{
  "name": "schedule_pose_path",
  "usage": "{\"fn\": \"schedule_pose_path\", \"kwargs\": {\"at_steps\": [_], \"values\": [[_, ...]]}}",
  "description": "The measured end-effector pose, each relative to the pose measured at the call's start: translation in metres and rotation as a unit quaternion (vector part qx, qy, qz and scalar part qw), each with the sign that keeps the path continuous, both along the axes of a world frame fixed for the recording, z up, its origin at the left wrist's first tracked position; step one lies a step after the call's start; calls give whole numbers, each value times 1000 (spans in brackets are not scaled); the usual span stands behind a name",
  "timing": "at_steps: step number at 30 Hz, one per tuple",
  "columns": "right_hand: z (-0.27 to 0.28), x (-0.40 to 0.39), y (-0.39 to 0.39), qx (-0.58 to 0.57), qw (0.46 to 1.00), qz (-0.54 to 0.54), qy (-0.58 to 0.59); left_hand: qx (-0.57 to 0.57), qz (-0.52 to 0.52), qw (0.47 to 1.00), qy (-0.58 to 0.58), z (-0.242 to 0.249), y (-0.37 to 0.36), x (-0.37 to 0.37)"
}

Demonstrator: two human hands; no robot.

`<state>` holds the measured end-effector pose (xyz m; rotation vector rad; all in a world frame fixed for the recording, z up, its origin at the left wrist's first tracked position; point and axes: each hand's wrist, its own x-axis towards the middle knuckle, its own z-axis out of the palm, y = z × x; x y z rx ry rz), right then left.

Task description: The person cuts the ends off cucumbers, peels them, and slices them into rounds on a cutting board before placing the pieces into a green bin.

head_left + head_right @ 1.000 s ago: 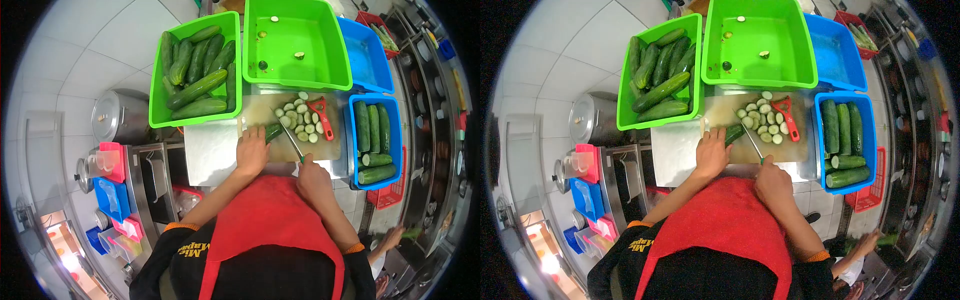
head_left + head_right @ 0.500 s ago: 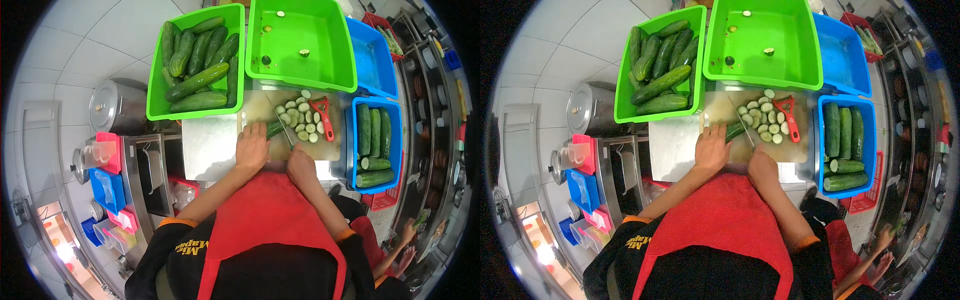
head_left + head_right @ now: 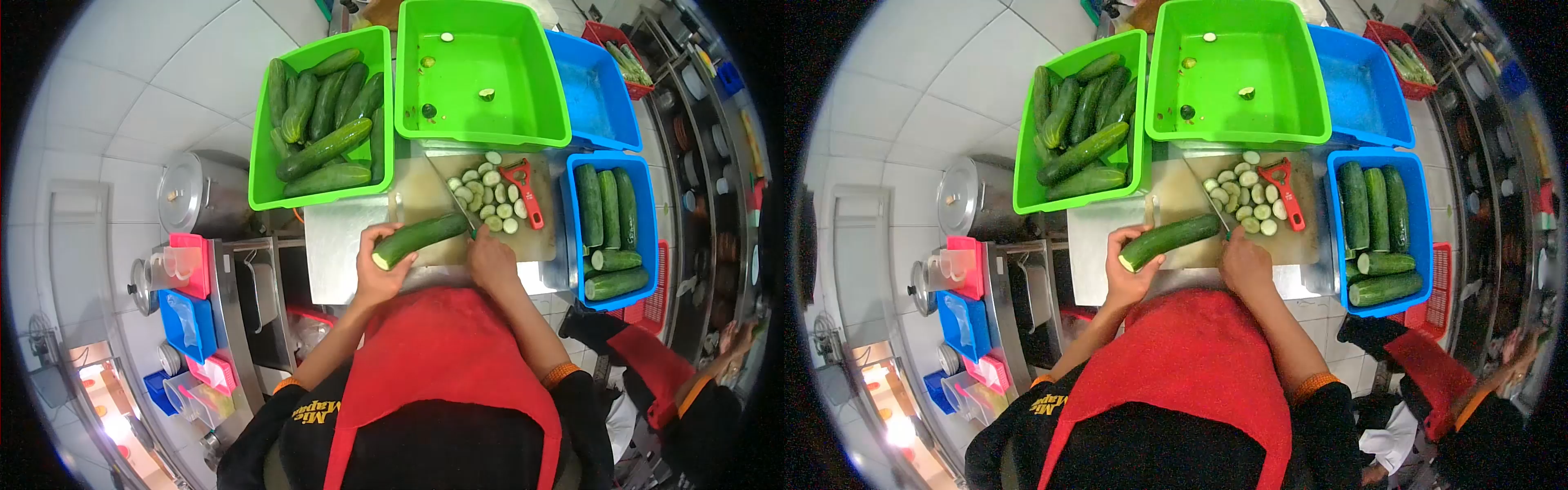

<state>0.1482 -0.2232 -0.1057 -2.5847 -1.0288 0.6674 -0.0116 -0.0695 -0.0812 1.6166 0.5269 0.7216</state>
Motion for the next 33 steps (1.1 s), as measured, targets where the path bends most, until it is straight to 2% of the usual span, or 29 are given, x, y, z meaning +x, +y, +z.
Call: {"fn": "schedule_pose_path", "kwargs": {"at_steps": [1,3,4,5,6,7,9,11,13,15,17,21,23,28,30,33], "values": [[1,0,0,3,1000,-3,0,3,-3,1000,0,-10,2,-7],[3,0,0,10,1000,7,9,-7,30,993,111,-15,4,-15],[3,-1,0,9,1000,6,11,-7,29,993,112,-17,9,-19],[2,-1,0,14,1000,4,12,152,13,966,206,-15,15,-20],[2,0,0,18,1000,3,13,306,-1,906,292,-13,19,-18],[0,-1,-1,15,1000,4,13,303,-1,907,292,-13,20,-14],[-6,0,0,10,1000,-1,14,396,-49,854,334,-9,20,3],[-5,0,1,13,1000,-4,14,415,-73,839,343,1,9,23],[0,-1,0,14,1000,-10,17,490,-116,801,325,2,-4,42],[20,2,-4,-7,1000,2,3,475,-137,793,356,-9,-11,52],[40,6,-15,2,1000,-5,16,479,-111,768,409,-11,-15,57],[65,-14,-41,-28,999,-10,40,454,-138,750,461,-2,-18,64],[60,-17,-42,-47,997,-16,54,462,-137,731,484,1,-20,69],[57,-11,-35,-62,995,-15,79,458,-150,731,483,1,-16,70],[40,-4,-30,-4,998,-5,66,458,-158,731,481,-3,-17,68],[-5,-3,-7,11,999,8,29,494,-123,724,466,-13,-19,71]]}}
